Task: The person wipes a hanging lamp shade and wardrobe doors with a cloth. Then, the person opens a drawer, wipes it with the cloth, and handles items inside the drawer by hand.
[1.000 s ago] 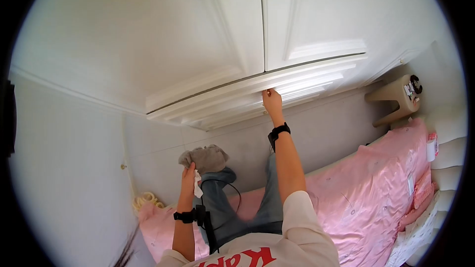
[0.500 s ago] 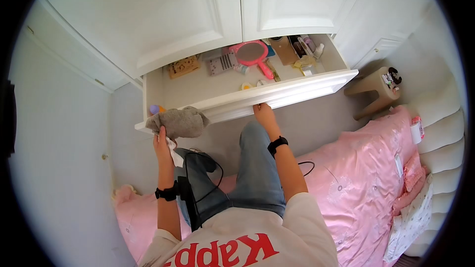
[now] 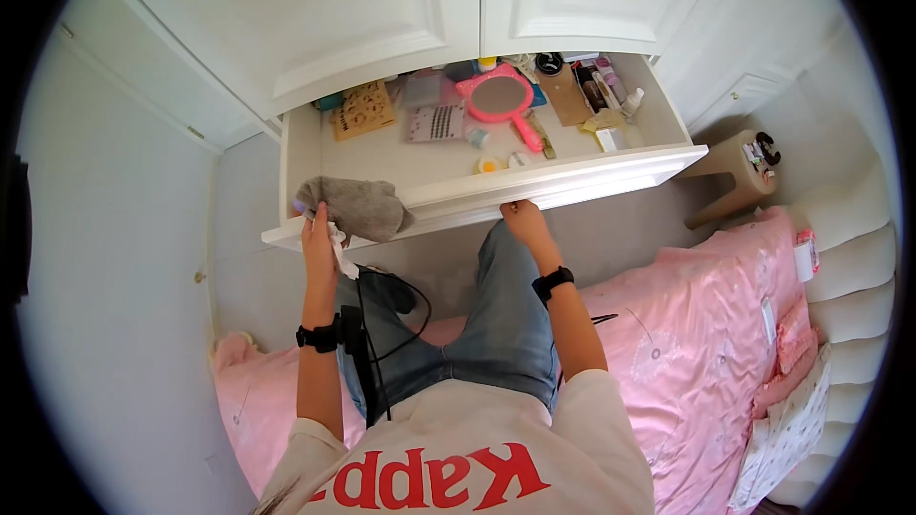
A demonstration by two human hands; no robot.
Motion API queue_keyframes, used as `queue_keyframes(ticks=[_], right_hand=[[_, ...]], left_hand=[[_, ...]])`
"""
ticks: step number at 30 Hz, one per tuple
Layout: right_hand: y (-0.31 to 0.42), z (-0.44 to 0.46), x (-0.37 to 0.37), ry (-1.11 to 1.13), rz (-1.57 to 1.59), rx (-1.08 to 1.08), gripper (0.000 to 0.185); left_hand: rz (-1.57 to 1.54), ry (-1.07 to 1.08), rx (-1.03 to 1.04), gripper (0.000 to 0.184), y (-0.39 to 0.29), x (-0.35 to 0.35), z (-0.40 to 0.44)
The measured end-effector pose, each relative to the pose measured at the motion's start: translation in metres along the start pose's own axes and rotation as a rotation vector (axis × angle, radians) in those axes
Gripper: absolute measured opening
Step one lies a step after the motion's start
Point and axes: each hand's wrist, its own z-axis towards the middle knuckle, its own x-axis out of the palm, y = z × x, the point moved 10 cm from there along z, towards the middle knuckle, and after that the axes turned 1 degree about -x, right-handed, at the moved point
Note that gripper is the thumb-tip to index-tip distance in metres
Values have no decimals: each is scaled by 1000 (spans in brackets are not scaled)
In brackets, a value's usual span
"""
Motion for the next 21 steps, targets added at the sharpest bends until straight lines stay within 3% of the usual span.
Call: queue_keyframes(ticks=[2,8,11,21], right_hand=[[2,-9,-4,-8,-23,47,31],[-8,-15,0,-74,-40,70,30],[-3,-23,-2,-120,-24,54,30],[-8,-36,3,-52,-178,161,37]], left_hand=[[-32,-6,19,28,-2,2,3],[888,-17,434,41,-35,26,13],[999,101,289,40,-42,37,17],[1064,216,430,36,-41,45,19]])
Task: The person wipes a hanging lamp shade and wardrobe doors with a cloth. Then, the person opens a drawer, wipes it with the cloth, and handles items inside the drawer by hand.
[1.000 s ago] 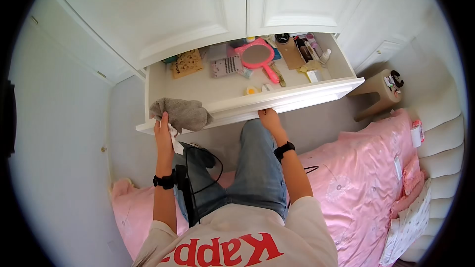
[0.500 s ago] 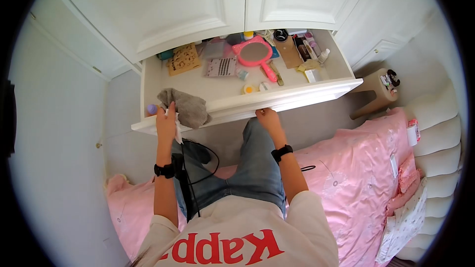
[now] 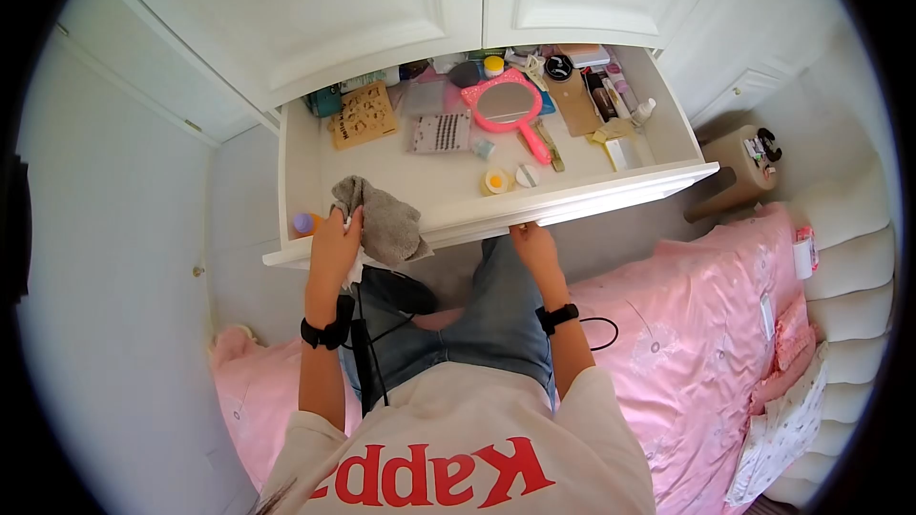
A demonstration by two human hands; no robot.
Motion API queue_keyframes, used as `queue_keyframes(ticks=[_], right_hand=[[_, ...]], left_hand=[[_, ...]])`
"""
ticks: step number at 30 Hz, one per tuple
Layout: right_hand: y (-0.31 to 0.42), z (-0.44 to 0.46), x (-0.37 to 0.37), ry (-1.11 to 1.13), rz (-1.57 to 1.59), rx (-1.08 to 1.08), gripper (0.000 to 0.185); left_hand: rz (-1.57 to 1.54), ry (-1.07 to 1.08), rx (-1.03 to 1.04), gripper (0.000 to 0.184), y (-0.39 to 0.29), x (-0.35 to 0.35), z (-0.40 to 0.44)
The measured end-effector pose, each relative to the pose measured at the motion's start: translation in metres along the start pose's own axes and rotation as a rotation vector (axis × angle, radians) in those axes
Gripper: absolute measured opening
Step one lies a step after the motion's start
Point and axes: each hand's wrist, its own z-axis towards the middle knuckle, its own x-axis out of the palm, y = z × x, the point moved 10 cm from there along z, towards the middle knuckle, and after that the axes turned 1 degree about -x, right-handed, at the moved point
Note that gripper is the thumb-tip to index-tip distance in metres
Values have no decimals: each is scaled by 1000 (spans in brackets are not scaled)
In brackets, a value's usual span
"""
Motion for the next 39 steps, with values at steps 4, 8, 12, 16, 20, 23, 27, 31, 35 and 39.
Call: queue_keyframes(ticks=[4,8,12,16,20,23,27,31,35,39], right_hand=[[23,-22,-11,195,-139,3,45],[136,-67,-61,440,244,-332,41],[221,-67,-81,158,368,-546,40],[300,-76,-34,-93,141,-911,40],[327,-87,9,-83,26,-1000,38],[321,-91,13,-34,32,-992,37],[292,-76,-7,-14,77,-931,33],[247,-51,-51,-88,124,-825,29],[187,-22,-90,-59,162,-611,26],[151,-7,-114,-81,214,-492,26]], left_hand=[[44,-33,1,36,-11,-12,-6],[100,-74,48,34,-14,-13,-6],[246,-134,77,29,-28,-10,-10],[163,-119,100,25,-25,-8,-20],[34,-78,93,23,-13,-17,-47],[71,-52,99,22,-22,-18,-54],[145,-23,227,22,-58,6,-52],[151,-29,365,23,-103,47,-43],[140,15,438,24,-153,97,-36],[168,27,446,25,-183,126,-32]])
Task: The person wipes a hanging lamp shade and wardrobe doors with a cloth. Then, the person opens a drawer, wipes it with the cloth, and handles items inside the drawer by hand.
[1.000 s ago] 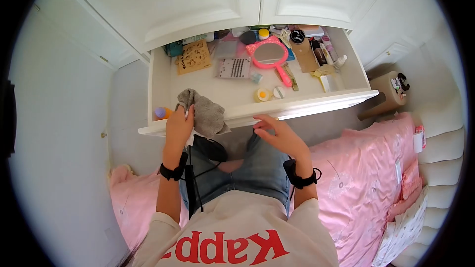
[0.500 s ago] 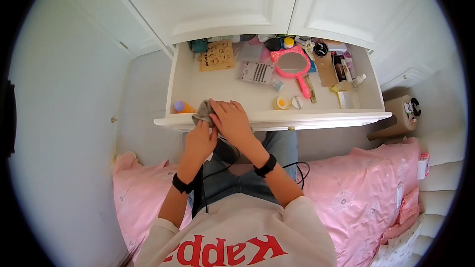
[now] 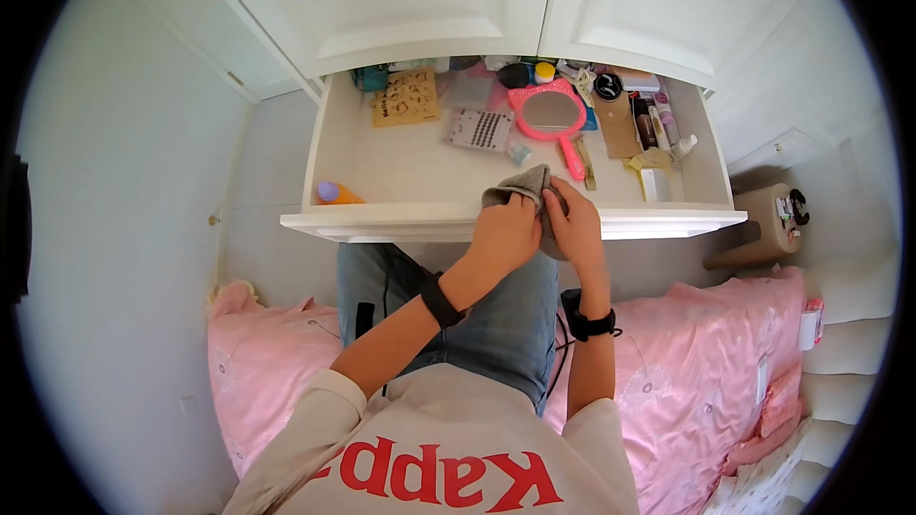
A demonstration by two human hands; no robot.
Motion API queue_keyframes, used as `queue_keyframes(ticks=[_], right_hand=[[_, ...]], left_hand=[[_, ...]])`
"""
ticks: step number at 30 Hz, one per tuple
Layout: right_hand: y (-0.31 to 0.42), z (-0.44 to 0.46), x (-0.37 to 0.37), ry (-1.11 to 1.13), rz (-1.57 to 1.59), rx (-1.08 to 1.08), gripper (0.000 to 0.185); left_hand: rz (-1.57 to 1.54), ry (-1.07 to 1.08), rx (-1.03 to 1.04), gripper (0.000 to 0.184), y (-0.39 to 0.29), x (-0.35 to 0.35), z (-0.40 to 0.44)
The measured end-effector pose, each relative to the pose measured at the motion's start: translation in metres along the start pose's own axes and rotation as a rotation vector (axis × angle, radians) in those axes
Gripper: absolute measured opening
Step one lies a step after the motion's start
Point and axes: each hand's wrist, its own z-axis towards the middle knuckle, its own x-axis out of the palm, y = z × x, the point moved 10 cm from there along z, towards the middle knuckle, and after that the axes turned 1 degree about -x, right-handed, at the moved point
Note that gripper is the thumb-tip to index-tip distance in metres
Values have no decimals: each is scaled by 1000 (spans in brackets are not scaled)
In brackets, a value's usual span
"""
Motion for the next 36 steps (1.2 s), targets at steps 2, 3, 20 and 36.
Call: queue_keyframes(ticks=[2,3,20,36], right_hand=[[-3,-1,-1,-21,-33,14,26],[1,1,0,-33,-70,3,25],[132,12,168,238,-218,-271,23],[130,16,198,419,36,-90,27]], left_hand=[[-37,19,-38,26,2,2,2],[-68,9,-47,25,5,0,2],[-325,-74,-317,24,164,-96,-83],[-256,-619,-621,25,314,-239,-179]])
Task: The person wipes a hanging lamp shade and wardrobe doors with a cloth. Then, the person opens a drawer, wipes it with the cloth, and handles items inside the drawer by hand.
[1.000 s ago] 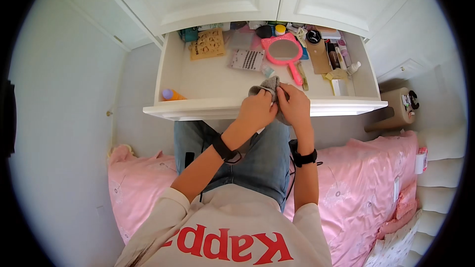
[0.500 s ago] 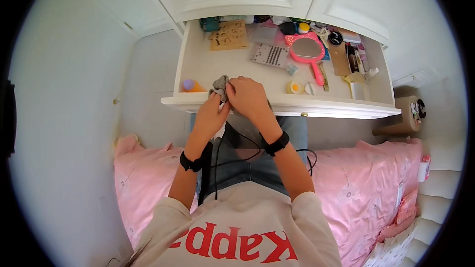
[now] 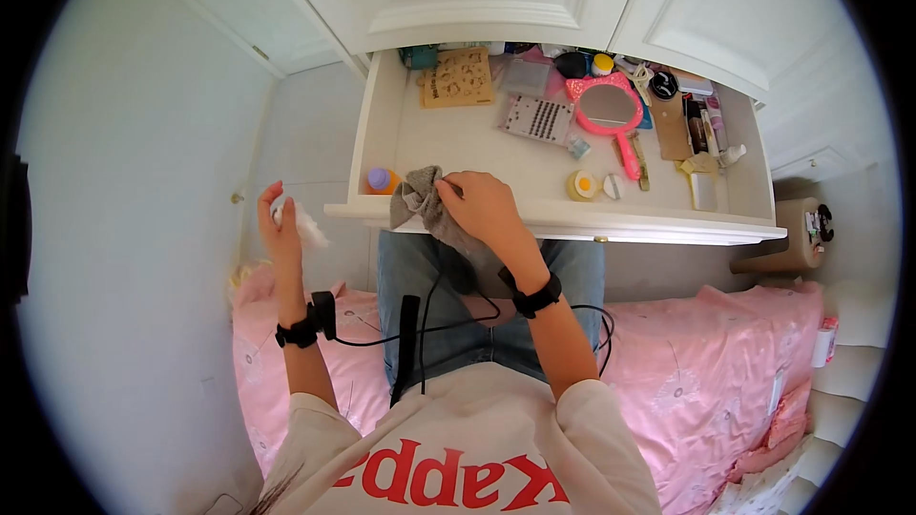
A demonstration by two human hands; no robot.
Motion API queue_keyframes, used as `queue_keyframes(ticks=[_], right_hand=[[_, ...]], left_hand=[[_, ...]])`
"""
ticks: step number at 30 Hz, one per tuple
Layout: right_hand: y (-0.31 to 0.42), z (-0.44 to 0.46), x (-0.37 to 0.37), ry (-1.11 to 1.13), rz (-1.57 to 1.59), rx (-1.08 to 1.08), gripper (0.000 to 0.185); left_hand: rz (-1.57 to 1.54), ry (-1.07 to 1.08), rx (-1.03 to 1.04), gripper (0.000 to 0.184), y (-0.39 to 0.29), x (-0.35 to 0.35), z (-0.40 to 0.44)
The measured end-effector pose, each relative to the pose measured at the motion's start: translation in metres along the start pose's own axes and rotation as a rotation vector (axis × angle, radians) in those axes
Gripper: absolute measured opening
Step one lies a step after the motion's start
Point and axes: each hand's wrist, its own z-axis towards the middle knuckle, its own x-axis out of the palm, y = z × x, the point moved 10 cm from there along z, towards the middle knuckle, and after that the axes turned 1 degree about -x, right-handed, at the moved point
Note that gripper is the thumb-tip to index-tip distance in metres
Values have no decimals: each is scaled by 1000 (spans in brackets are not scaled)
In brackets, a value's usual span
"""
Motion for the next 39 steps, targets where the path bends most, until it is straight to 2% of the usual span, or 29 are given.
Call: queue_keyframes(ticks=[1,4,7,10,13,16,18,20,22,24,26,28,29,31,32,34,39], right_hand=[[-2,-1,1,15,25,17,27],[-1,-3,-5,-2,46,29,28],[-7,-5,-7,-48,97,14,28],[-6,-7,-11,-94,73,-14,28],[-17,-5,-14,3,288,22,27],[-39,-9,-37,-28,228,89,27],[-54,-17,-55,-60,224,120,27],[-69,-23,-69,-93,237,167,28],[-81,-28,-77,-116,263,225,28],[-81,-28,-78,-114,279,224,29],[-81,-30,-78,-115,280,213,29],[-80,-30,-80,-133,258,192,29],[-81,-30,-80,-152,266,177,28],[-82,-32,-80,-162,272,204,28],[-81,-31,-80,-170,281,208,28],[-81,-32,-81,-200,264,198,27],[-83,-34,-82,-223,277,181,26]], left_hand=[[43,0,50,24,0,0,12],[-123,81,52,24,14,22,39],[-58,165,52,24,11,41,51],[-250,154,-187,23,24,50,42],[-236,24,-215,22,54,32,31],[-120,8,-316,22,82,3,-5],[195,75,-188,30,108,-11,-42],[359,236,-183,44,121,-18,-92],[314,387,-216,50,171,-32,-157],[432,593,-292,47,190,-49,-218],[-20,672,-879,49,218,-76,-295],[77,1099,-1111,48,147,-72,-332],[96,1304,-1155,48,118,-74,-355],[61,1414,-1214,48,90,-80,-393],[53,1389,-1241,48,86,-81,-409],[46,1209,-1280,47,98,-83,-428],[79,604,-1248,48,161,-87,-430]])
